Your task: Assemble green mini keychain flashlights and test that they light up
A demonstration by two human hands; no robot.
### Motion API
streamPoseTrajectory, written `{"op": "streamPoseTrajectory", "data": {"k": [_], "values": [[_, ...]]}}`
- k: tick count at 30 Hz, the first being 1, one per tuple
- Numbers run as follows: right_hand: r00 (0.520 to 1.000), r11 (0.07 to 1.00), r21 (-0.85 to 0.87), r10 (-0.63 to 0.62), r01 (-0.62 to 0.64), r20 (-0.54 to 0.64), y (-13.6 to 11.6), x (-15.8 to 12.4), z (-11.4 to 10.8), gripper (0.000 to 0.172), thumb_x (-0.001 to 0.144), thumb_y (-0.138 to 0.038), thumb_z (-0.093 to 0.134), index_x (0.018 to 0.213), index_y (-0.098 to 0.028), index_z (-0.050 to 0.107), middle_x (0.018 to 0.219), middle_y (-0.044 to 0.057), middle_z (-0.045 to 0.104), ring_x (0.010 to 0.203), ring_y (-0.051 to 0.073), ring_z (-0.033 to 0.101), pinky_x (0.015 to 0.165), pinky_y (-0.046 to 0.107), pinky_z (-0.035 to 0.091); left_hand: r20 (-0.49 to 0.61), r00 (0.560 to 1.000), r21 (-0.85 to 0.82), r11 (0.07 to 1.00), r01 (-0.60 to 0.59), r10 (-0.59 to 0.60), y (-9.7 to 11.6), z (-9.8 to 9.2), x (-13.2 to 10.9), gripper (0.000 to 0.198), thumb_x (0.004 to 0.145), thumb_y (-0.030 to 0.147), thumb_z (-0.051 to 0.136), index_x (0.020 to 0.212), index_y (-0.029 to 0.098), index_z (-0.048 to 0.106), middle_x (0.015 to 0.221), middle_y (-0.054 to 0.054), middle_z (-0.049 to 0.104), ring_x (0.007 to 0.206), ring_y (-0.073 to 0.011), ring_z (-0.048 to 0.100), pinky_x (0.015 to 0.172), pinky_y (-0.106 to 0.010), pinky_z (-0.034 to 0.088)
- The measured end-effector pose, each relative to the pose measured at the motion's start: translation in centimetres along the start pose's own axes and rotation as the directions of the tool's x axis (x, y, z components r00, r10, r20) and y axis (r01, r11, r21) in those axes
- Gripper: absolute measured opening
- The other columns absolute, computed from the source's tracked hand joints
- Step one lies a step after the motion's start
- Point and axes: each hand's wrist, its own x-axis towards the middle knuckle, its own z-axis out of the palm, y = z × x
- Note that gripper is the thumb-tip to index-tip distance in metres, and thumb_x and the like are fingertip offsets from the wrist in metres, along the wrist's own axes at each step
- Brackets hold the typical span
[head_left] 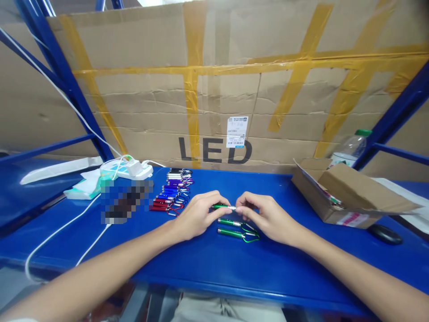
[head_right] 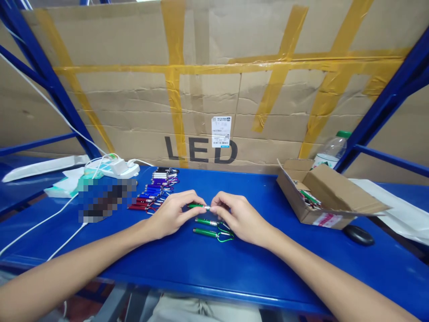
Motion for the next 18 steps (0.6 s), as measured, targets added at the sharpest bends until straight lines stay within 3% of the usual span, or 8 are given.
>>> {"op": "streamPoseTrajectory", "data": {"k": [4,7,11,14,18], "values": [[1.000,1.000,0.023,-0.001,0.001,0.018,0.3,0.2,0.0,0.022,0.111,-0.038,0.056,0.096,-0.023,0.061,0.084,0.001,0.070,0.074,0.018,0.066,0.069,0.030,0.052,-0.008,1.000,0.009,1.000,0.001,-0.001,0.0,-0.1,0.1,0.024,0.110,0.039,0.064,0.109,0.019,0.076,0.094,-0.004,0.073,0.086,-0.0184,0.068,0.080,-0.029,0.051],[0.993,0.982,-0.147,-0.116,0.119,0.027,1.3,0.4,-0.6,0.022,0.115,-0.039,0.047,0.106,-0.024,0.061,0.097,0.004,0.071,0.082,0.019,0.066,0.077,0.032,0.051,-0.002,1.000,0.008,1.000,0.022,-0.022,-0.1,0.0,0.2,0.021,0.109,0.038,0.064,0.112,0.019,0.074,0.098,-0.004,0.073,0.089,-0.0187,0.068,0.084,-0.030,0.051],[0.992,0.920,-0.378,-0.121,0.104,-0.020,3.6,0.6,-2.5,0.023,0.116,-0.035,0.041,0.109,-0.023,0.058,0.101,0.007,0.068,0.091,0.023,0.064,0.085,0.038,0.050,0.007,0.999,0.013,0.999,0.050,-0.051,-0.5,0.0,0.3,0.015,0.108,0.033,0.065,0.113,0.020,0.071,0.106,-0.005,0.074,0.097,-0.0204,0.068,0.091,-0.033,0.051],[0.996,0.863,-0.498,-0.070,0.087,0.052,5.0,0.6,-4.1,0.018,0.112,-0.034,0.049,0.105,-0.022,0.061,0.107,0.011,0.068,0.098,0.028,0.062,0.088,0.042,0.050,-0.001,0.998,0.051,0.997,0.066,-0.066,-0.8,-0.1,0.3,0.010,0.107,0.030,0.066,0.111,0.020,0.068,0.107,-0.005,0.073,0.100,-0.0216,0.066,0.092,-0.034,0.050],[0.986,0.853,-0.511,-0.022,0.103,0.163,5.4,0.6,-4.6,0.016,0.109,-0.034,0.054,0.103,-0.023,0.064,0.104,0.010,0.066,0.096,0.029,0.060,0.089,0.045,0.049,0.002,0.998,0.093,0.993,0.067,-0.068,-0.9,-0.2,0.3,0.011,0.107,0.031,0.067,0.110,0.021,0.067,0.105,-0.004,0.071,0.100,-0.0225,0.064,0.091,-0.036,0.049]]}}
